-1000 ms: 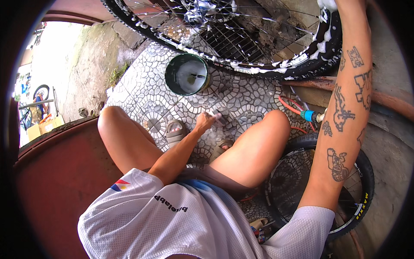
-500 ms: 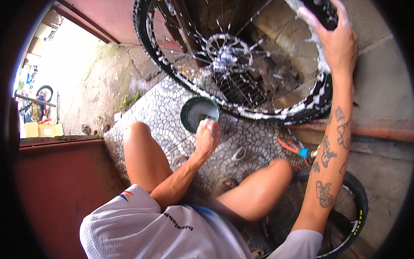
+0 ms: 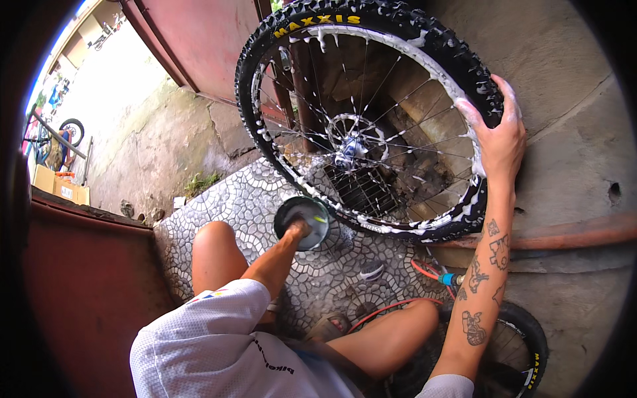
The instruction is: The person scrubs a bicycle wheel with a brush and soapy water, rotating the wheel to clean the tire, rim, spokes, and hub. They repeatedly dip the brush into a bucket and continue scrubbing different sections of the wheel.
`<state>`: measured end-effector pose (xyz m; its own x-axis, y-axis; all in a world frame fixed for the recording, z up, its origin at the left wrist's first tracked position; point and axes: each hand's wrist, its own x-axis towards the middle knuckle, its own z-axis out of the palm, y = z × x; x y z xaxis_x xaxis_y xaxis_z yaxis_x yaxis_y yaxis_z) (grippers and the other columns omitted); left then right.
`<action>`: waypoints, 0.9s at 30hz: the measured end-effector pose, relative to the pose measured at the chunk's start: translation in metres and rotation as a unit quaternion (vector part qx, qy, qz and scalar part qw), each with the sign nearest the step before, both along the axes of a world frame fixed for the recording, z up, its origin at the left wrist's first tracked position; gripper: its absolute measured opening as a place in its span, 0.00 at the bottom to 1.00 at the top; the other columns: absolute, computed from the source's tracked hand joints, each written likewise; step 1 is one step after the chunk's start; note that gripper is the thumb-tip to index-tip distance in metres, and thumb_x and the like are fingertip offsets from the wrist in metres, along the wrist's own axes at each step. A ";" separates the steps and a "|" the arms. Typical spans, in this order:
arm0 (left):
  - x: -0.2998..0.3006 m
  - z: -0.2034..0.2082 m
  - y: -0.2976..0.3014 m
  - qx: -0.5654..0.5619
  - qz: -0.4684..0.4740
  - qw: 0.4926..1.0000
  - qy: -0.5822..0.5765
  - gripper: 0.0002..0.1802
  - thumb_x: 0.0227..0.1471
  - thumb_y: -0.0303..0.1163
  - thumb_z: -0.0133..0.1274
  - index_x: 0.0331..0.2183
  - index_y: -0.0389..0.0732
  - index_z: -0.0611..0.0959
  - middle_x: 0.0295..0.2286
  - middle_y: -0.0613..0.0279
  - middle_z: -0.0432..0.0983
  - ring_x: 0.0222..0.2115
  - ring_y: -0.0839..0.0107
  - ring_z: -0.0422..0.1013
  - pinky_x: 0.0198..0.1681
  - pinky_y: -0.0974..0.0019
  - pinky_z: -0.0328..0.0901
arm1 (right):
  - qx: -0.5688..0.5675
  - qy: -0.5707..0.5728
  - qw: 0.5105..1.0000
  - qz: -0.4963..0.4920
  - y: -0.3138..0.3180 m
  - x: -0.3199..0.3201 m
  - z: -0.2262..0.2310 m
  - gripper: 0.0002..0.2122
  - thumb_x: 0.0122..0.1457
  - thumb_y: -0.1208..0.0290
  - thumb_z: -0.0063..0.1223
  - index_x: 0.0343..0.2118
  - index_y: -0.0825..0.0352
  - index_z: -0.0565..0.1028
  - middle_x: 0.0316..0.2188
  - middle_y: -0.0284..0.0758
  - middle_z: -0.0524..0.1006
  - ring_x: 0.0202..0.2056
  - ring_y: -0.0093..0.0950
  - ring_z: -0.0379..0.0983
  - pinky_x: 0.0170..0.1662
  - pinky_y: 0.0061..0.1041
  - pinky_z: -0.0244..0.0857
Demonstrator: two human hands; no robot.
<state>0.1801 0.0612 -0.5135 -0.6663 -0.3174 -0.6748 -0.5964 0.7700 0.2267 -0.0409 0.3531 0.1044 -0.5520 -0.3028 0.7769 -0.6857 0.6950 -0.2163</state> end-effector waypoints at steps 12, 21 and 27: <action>0.136 0.047 -0.178 -0.181 0.053 0.978 0.093 0.20 0.60 0.46 0.51 0.45 0.44 0.87 0.42 0.56 0.84 0.43 0.64 0.80 0.46 0.57 0.74 | 0.017 0.012 1.000 0.000 0.005 -0.003 -0.004 0.31 0.56 0.53 0.68 0.60 0.64 0.73 0.55 0.45 0.77 0.56 0.45 0.74 0.57 0.39 0.67; 0.168 0.067 -0.192 -0.184 0.217 0.947 0.150 0.14 0.58 0.43 0.51 0.36 0.45 0.86 0.34 0.57 0.82 0.35 0.62 0.79 0.39 0.57 0.74 | 0.002 0.006 0.999 0.041 0.015 -0.023 -0.012 0.28 0.61 0.61 0.65 0.62 0.65 0.71 0.57 0.43 0.76 0.58 0.43 0.72 0.61 0.36 0.63; 0.172 0.077 -0.203 -0.196 0.290 0.917 0.194 0.12 0.57 0.40 0.51 0.30 0.46 0.85 0.28 0.58 0.81 0.30 0.61 0.78 0.35 0.56 0.74 | 0.025 0.016 0.999 0.028 0.022 -0.031 -0.015 0.29 0.62 0.63 0.64 0.63 0.65 0.69 0.60 0.43 0.74 0.61 0.42 0.70 0.63 0.36 0.61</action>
<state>0.3520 -0.1422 -0.4369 -0.4742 -0.8614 -0.1821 -0.8644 0.4163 0.2818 -0.0718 0.3754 0.0892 -0.5076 -0.3722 0.7771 -0.7302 0.6645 -0.1587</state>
